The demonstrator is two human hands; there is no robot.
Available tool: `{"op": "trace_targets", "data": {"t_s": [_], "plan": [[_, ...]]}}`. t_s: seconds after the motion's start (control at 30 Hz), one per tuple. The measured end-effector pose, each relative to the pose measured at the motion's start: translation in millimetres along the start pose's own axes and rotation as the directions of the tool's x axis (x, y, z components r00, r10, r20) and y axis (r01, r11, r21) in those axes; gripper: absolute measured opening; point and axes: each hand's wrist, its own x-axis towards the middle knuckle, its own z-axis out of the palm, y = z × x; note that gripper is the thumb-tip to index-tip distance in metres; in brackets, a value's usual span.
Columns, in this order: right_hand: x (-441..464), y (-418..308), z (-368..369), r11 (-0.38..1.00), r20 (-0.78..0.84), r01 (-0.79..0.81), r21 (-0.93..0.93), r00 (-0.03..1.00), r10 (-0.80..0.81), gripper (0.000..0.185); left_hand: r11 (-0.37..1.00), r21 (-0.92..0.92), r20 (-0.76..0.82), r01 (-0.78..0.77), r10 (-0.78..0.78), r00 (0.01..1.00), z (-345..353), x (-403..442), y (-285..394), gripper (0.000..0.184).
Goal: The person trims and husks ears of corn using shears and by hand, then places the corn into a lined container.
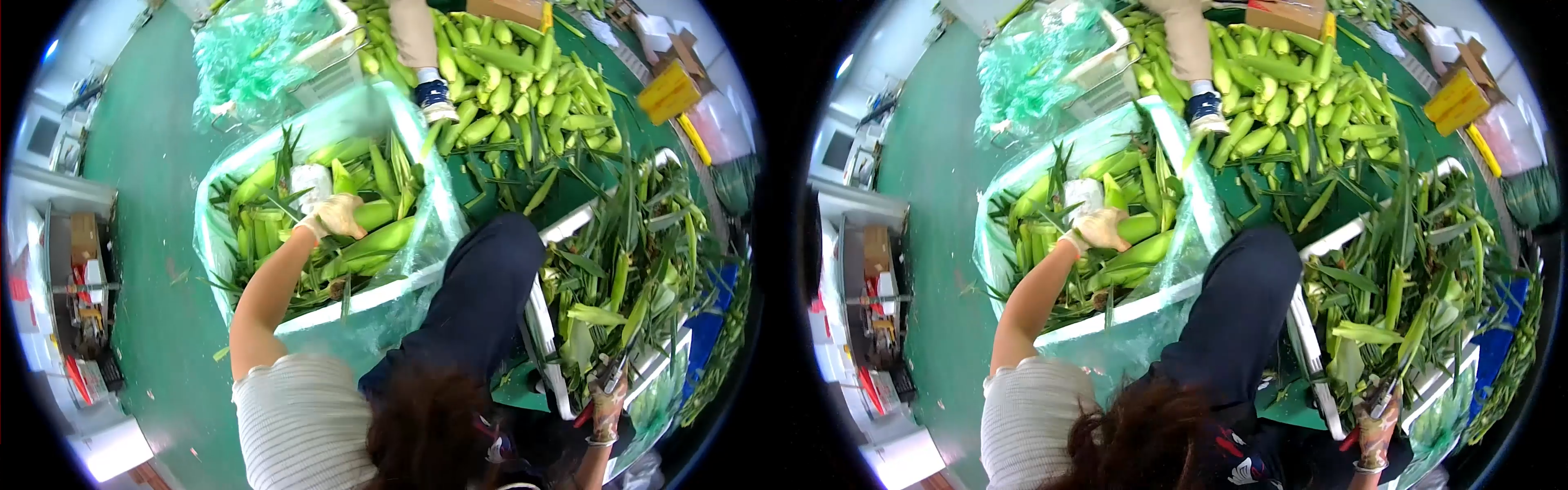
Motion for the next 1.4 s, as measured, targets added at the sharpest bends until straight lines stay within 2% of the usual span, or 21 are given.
{"op": "trace_targets", "data": {"t_s": [0.1, 0.13, 0.17, 0.2, 0.23, 0.33, 0.4, 0.43, 0.47, 0.53, 0.67, 0.73, 0.8, 0.83, 0.93, 1.0, 1.03, 1.07, 1.13, 1.2, 1.4], "plan": [[-23, -2, 4, 0.950, -0.034, 0.247, -0.191, 0.966, -0.258, 0.068, 0.995, 0.103, -0.194, 0.019, 0.001, 0.981, -33, -25, 33, 0.059], [-29, -16, 1, 0.953, 0.050, 0.190, -0.235, 0.982, -0.183, 0.083, 0.985, 0.169, -0.261, 0.025, 0.020, 0.965, -44, -30, 47, 0.050], [-32, -32, 4, 0.941, 0.112, 0.225, -0.254, 0.973, -0.202, 0.080, 0.970, -0.243, -0.326, 0.010, -0.091, 0.941, -53, -21, 44, 0.041], [-35, -46, 8, 0.927, 0.179, 0.260, -0.271, 0.960, -0.217, 0.076, 0.788, -0.615, -0.326, -0.029, -0.221, 0.919, -63, -13, 41, 0.032], [-37, -50, 13, 0.880, 0.192, 0.414, -0.234, 0.907, -0.375, 0.072, 0.825, -0.545, -0.398, -0.151, -0.096, 0.912, -88, -30, 77, 0.026], [-33, -36, 28, 0.873, 0.220, 0.439, -0.214, 0.892, -0.395, 0.077, 0.993, -0.066, -0.342, -0.094, 0.066, 0.937, -80, 3, 80, 0.046], [-40, -47, 25, 0.792, 0.212, 0.550, -0.264, 0.834, -0.509, 0.074, 0.993, 0.087, 0.030, 0.081, -0.084, 0.996, -41, 39, 40, 0.068], [-36, -43, 25, 0.876, 0.273, 0.468, -0.119, 0.863, -0.424, 0.072, 0.967, 0.242, 0.204, 0.075, -0.126, 0.971, -21, 36, 39, 0.068], [-36, -27, 29, 0.877, 0.215, 0.472, -0.092, 0.869, -0.445, 0.069, 0.960, 0.265, 0.007, 0.091, -0.096, 0.995, 33, 55, -15, 0.064], [-45, -16, 19, 0.894, 0.199, 0.423, -0.147, 0.898, -0.392, 0.064, 0.941, 0.229, -0.024, 0.250, -0.251, 0.968, 38, 55, -2, 0.056], [-55, 9, 0, 0.943, 0.107, 0.288, -0.166, 0.956, -0.273, 0.063, 0.875, 0.381, -0.128, 0.300, -0.271, 0.954, -30, -11, 76, 0.056], [-55, 8, -12, 0.953, 0.144, 0.267, -0.142, 0.958, -0.247, 0.065, 0.904, 0.323, -0.462, 0.281, -0.109, 0.880, -69, -21, 60, 0.056], [-52, 13, -12, 0.944, 0.092, 0.306, -0.125, 0.951, -0.297, 0.066, 0.976, -0.068, -0.547, 0.208, -0.210, 0.810, -148, -56, 104, 0.056], [-49, 11, -10, 0.941, 0.112, 0.315, -0.127, 0.947, -0.302, 0.066, 0.982, -0.188, -0.586, 0.000, -0.112, 0.802, -177, -50, 98, 0.056], [-39, -17, 5, 0.941, 0.140, 0.330, -0.073, 0.938, -0.318, 0.068, 0.782, -0.346, -0.770, -0.518, 0.079, 0.633, -224, -47, 159, 0.056], [-32, -34, 19, 0.899, 0.144, 0.435, -0.057, 0.894, -0.423, 0.076, 0.241, -0.656, -0.723, -0.715, 0.073, 0.687, -213, -30, 226, 0.052], [-28, -47, 23, 0.867, 0.139, 0.490, -0.088, 0.868, -0.476, 0.076, 0.048, -0.633, -0.756, -0.773, 0.176, 0.630, -202, -5, 252, 0.044], [-24, -52, 31, 0.818, 0.064, 0.551, -0.164, 0.834, -0.549, 0.075, -0.153, -0.614, -0.779, -0.774, 0.277, 0.563, -190, 20, 277, 0.036], [-16, -71, 28, 0.885, 0.081, 0.465, -0.037, 0.884, -0.461, 0.073, -0.520, -0.845, -0.402, -0.127, 0.461, 0.791, -171, 51, 348, 0.031], [-2, -59, 33, 0.900, -0.047, 0.436, -0.019, 0.898, -0.437, 0.072, -0.435, -0.890, -0.294, -0.133, 0.329, 0.897, -123, 44, 412, 0.023], [18, -16, 31, 0.973, -0.237, 0.182, 0.141, 0.960, -0.146, 0.078, -0.315, -0.949, -0.054, -0.001, 0.157, 0.986, -28, 84, 475, 0.030]]}}
